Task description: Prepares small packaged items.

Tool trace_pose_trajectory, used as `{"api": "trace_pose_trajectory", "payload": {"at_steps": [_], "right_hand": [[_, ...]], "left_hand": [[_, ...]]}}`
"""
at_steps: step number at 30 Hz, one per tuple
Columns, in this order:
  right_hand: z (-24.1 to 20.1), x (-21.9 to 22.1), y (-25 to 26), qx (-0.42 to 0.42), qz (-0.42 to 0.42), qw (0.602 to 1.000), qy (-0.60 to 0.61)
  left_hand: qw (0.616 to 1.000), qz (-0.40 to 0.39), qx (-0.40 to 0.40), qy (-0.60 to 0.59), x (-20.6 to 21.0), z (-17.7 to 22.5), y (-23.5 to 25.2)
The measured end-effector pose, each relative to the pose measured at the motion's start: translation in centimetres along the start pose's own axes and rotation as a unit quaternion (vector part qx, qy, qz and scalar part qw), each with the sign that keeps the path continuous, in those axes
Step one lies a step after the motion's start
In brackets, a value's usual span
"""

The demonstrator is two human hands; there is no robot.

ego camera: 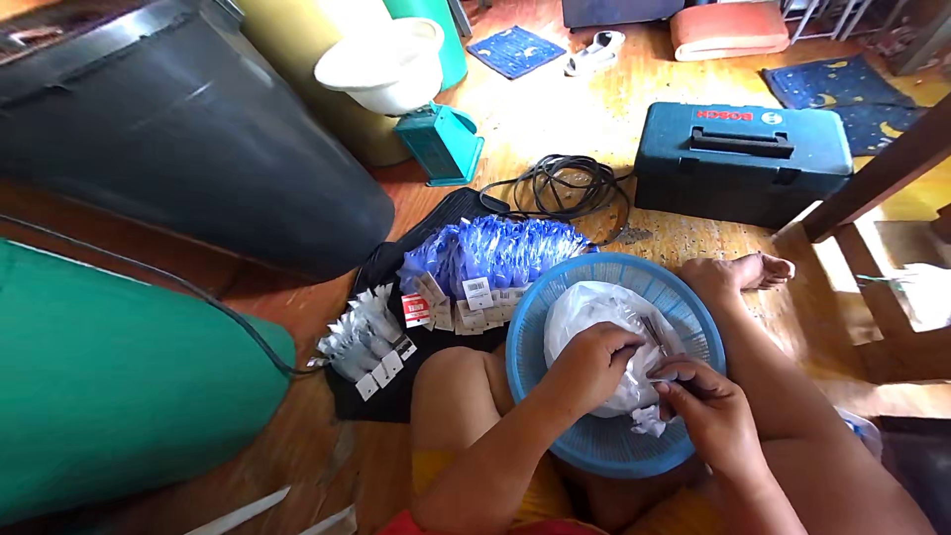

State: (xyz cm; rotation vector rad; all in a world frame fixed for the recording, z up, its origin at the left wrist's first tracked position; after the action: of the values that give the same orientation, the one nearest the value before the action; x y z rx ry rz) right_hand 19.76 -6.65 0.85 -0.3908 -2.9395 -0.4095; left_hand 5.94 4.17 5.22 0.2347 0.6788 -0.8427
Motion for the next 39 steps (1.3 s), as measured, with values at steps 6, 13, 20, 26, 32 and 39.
{"api": "trace_pose_trajectory", "payload": {"at_steps": [6,13,20,26,32,39], "right_hand": [[0.0,-0.1,0.0,0.014,-0.015,1.0,0.023],[0.1,0.3,-0.1,0.035,-0.004,0.999,0.001],[-0.4,0.4,-0.2,0.005,0.031,1.0,0.0],[-0.8,0.4,-0.3,-0.004,0.05,0.998,-0.043],[-0.9,0.4,-0.4,-0.005,0.052,0.997,-0.064],[-0.7,0.3,-0.4,-0.003,0.047,0.997,-0.063]], "left_hand": [[0.99,-0.138,-0.034,-0.024,0.4,-0.5,-0.3],[0.986,0.08,0.074,-0.126,-0.1,0.3,-0.2],[0.967,0.172,0.153,-0.104,0.1,1.5,-0.8],[0.964,0.157,0.183,-0.11,0.3,2.3,-1.4],[0.961,0.185,0.175,-0.109,0.3,2.4,-1.1],[0.956,0.179,0.15,-0.18,0.5,2.0,-1.0]]}}
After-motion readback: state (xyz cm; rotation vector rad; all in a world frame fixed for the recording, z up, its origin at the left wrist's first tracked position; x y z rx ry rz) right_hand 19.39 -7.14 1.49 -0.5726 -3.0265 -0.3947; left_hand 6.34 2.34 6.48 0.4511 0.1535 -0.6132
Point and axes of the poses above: each hand's wrist, its own y-axis towards the middle knuckle, its own x-axis out of the palm, z = x × y, the point moved 4 cm from there along y, towards the middle knuckle, and after that the axes turned 1 degree about -z, right-handed, at the moved point
